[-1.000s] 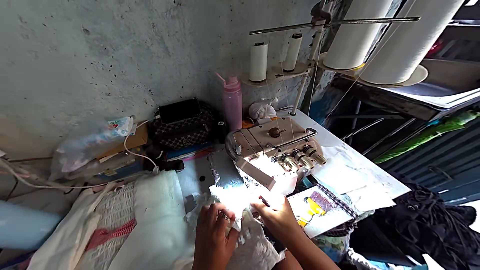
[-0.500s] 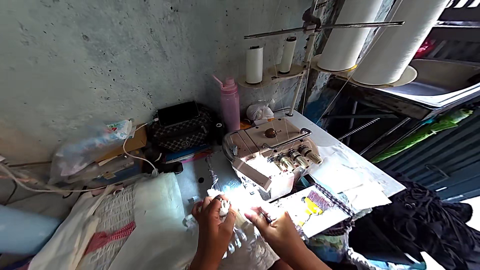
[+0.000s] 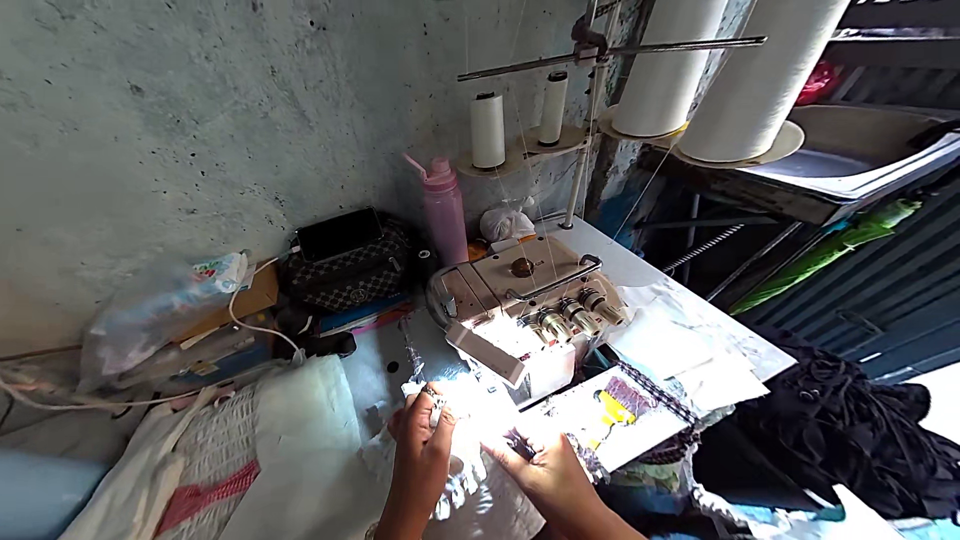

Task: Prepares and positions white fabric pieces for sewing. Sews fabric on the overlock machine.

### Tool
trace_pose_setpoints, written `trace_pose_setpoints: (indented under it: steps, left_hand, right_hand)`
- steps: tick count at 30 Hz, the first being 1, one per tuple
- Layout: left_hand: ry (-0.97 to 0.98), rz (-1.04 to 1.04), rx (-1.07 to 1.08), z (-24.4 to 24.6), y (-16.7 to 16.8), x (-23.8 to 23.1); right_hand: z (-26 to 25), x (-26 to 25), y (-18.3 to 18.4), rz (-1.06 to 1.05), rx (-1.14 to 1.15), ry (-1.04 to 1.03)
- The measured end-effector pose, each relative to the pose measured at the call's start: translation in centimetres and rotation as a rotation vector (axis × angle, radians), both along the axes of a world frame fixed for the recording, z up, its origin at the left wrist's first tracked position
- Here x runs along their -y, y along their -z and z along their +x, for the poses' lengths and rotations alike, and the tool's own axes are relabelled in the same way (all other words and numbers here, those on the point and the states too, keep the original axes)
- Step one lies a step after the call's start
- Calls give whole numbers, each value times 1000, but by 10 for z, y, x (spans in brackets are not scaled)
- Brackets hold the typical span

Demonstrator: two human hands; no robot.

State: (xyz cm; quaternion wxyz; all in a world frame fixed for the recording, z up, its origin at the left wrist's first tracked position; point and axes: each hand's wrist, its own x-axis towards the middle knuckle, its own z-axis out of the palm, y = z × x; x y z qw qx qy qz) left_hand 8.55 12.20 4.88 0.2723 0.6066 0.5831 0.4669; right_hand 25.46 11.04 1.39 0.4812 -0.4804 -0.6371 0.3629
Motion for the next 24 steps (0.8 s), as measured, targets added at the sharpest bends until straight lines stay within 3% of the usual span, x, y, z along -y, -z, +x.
trace_pose_setpoints:
  steps: [5,9,15,20,24]
  left_hand:
    - [-36,68,-15,-3,1,-5]
    - [-81,125,-51,-13,0,-15]
    - [-142,212,-69,-33,-12,-31]
    - [-230,293,-107,-51,-38,-54]
    - [-325,344,-435,-54,-47,-77]
  right_hand:
    - [10,8,4,-98,10,-130]
    - [35,18,20,-150,162,-251]
    - [58,30,24,-151,335,-213]
    - [42,27,9,-148,64,-131]
    - [24,13,11,-169,-180,-47]
